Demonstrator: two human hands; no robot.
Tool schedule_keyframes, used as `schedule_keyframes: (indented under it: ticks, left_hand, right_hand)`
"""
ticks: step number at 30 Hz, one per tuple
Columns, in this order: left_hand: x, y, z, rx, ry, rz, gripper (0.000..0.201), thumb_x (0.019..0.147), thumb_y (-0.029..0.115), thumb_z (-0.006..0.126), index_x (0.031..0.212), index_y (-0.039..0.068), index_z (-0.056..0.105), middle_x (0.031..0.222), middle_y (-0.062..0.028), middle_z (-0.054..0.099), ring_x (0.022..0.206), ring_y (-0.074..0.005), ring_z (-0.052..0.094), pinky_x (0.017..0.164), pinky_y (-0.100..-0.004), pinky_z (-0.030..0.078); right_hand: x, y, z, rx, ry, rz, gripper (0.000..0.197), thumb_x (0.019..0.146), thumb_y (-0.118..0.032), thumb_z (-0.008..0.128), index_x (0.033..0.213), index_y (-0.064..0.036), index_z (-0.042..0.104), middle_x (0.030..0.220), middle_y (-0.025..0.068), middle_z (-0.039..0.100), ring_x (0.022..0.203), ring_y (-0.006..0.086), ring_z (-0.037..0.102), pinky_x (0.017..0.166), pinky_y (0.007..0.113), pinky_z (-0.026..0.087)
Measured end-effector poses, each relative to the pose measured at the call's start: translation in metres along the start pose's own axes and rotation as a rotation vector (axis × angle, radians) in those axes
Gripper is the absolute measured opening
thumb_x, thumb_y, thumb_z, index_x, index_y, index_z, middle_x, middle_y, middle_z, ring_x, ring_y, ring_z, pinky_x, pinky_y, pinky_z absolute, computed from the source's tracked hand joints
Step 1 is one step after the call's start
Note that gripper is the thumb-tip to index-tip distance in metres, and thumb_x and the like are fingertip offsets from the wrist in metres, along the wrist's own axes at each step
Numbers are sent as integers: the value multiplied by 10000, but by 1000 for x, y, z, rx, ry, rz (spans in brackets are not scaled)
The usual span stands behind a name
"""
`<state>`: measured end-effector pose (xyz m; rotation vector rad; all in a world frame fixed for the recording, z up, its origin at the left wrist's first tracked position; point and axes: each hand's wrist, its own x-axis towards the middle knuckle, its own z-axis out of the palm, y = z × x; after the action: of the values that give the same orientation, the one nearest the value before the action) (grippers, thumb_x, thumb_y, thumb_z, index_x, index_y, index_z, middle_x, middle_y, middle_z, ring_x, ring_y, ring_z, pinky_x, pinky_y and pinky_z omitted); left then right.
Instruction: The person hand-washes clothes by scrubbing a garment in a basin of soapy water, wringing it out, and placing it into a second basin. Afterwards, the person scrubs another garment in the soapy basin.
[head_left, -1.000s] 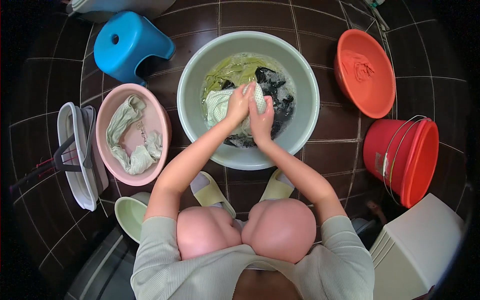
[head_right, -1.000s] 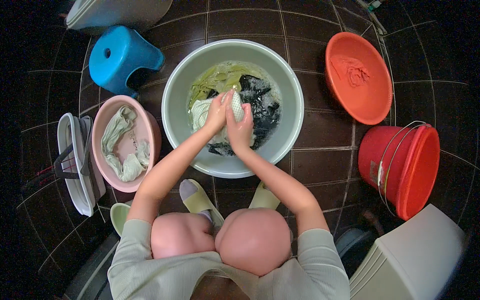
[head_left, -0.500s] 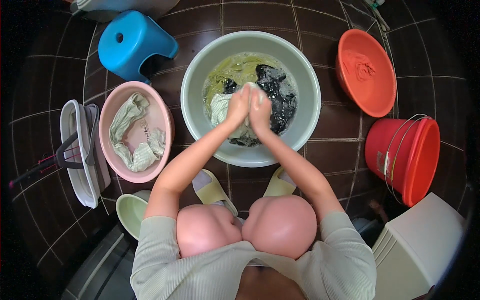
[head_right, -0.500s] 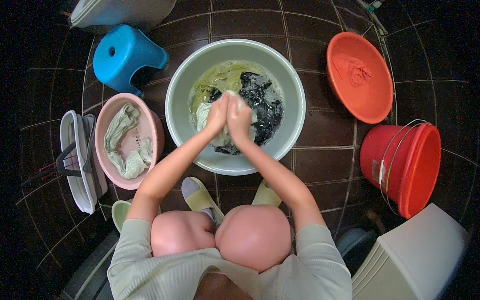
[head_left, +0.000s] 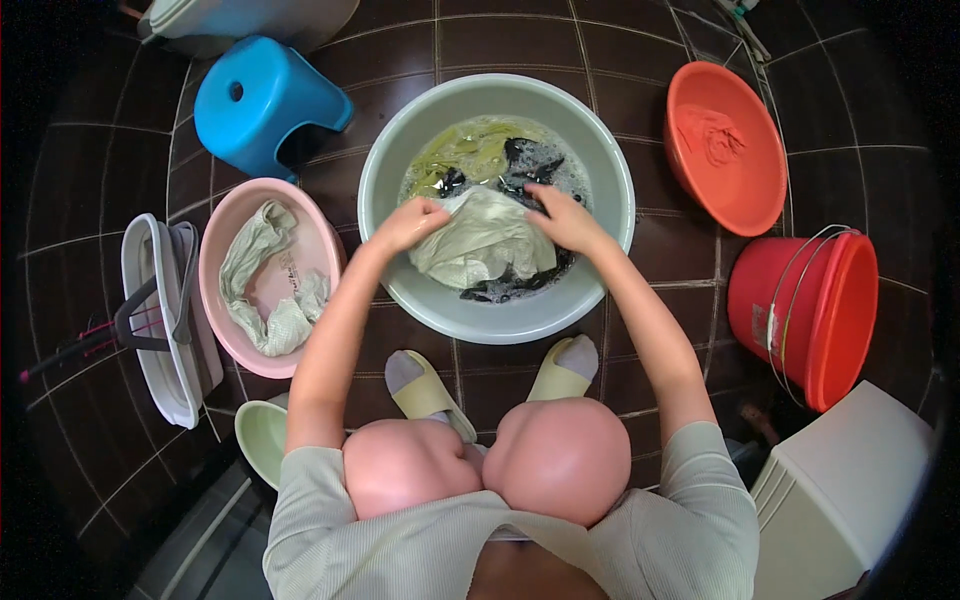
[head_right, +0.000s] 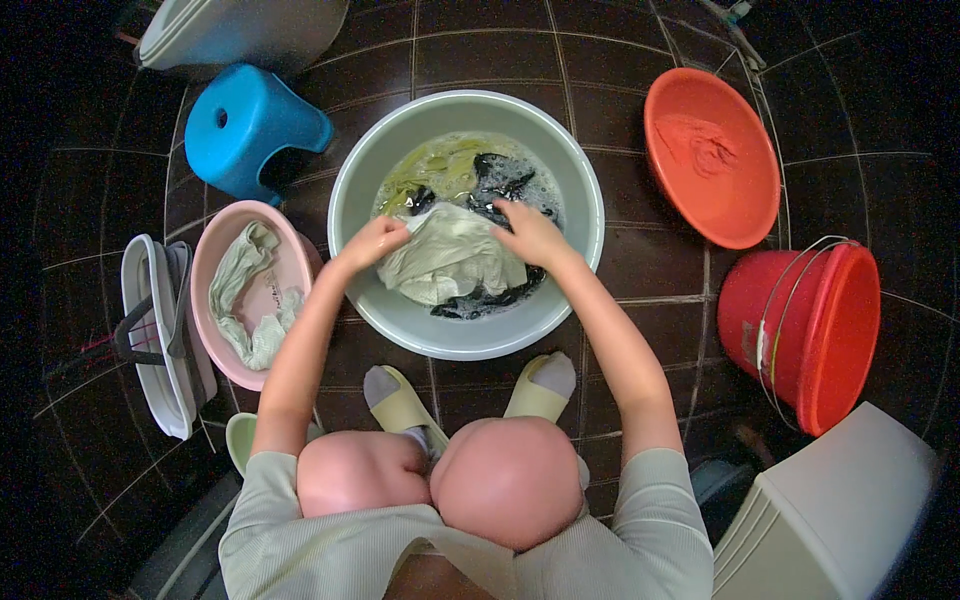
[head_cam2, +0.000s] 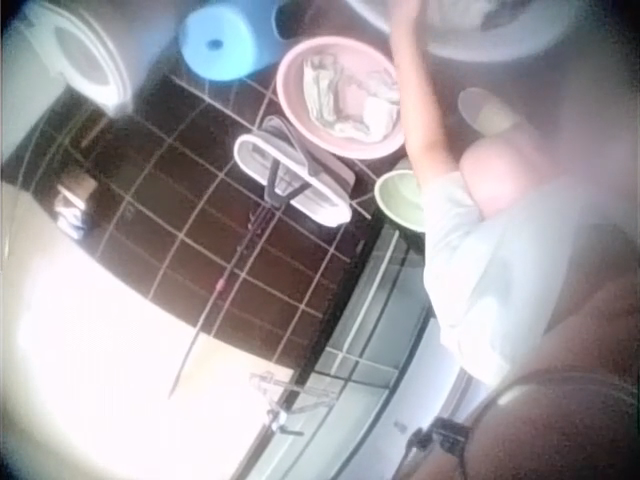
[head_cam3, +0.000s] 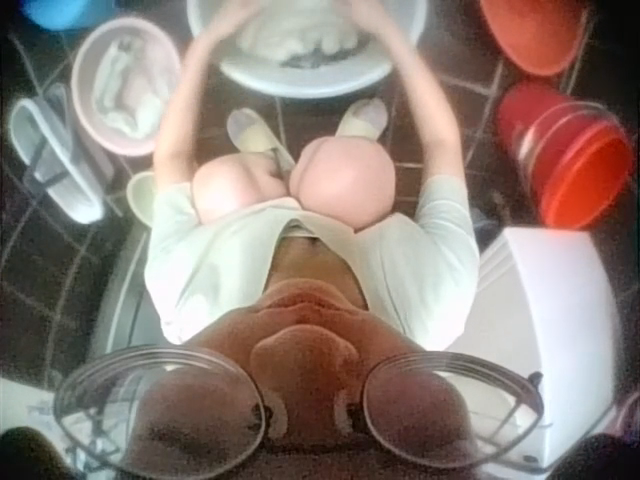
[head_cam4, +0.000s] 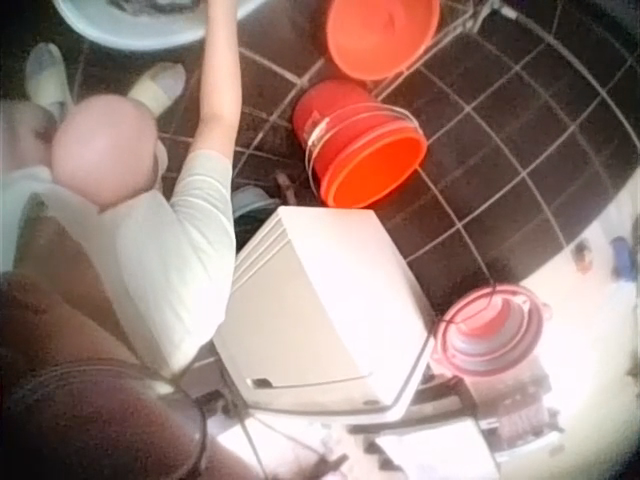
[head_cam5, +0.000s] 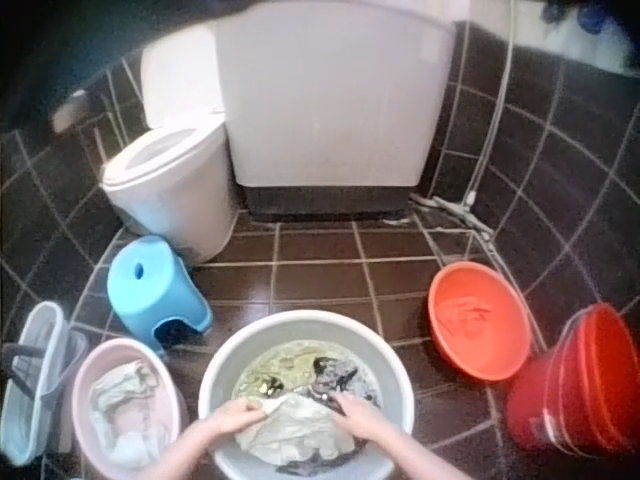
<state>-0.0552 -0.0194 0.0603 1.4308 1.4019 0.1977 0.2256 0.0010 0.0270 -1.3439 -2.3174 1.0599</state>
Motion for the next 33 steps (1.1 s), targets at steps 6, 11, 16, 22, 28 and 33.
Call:
schedule_keyframes:
  ticks: [6,11,16,22,28,33]
  left_hand:
    - [3,17,5,798,196,-134,509,619,265,652,1057,34,533,854,-146,628,789,-330,593,765,-374,476]
    - [31,32,38,820,237,468,672,565,141,683,1184,57,436,946,-145,613,901,-315,576,835,-367,441]
    - [42,46,26,237,-435,125,601,526,93,709,1095,36,525,1048,-130,577,971,-243,548,851,-310,414]
    - [46,48,15,-204,-319,112,694,594,221,766,1157,-22,440,1065,-128,542,1009,-189,502,890,-285,373]
    - [62,31,32,-195,13,-6,538,782,489,582,1030,29,455,937,-137,559,920,-215,536,792,-310,402]
    - [80,0,70,345,335,-11,471,825,425,533,1032,19,415,840,-195,591,769,-363,597,653,-425,474]
  right_hand:
    - [-13,-11,31,-371,-221,56,578,671,-342,665,1145,-52,504,1062,139,520,1023,293,463,851,422,379]
    - [-10,-1,25,209,-7,-61,426,634,-178,667,1017,-20,569,964,174,546,935,323,531,796,392,432]
    - [-4,-53,-30,340,-164,-65,376,659,-98,652,979,-20,470,902,153,561,844,275,569,753,350,447]
    - [5,-29,-48,520,-158,174,362,763,-283,664,963,-70,450,866,18,517,831,121,500,739,280,420]
    - [22,5,3,267,234,268,391,774,-387,608,951,-42,558,899,187,611,829,294,602,725,375,452]
    - [41,1,37,-233,275,314,368,778,-399,571,892,-49,586,819,149,605,744,304,608,656,407,481]
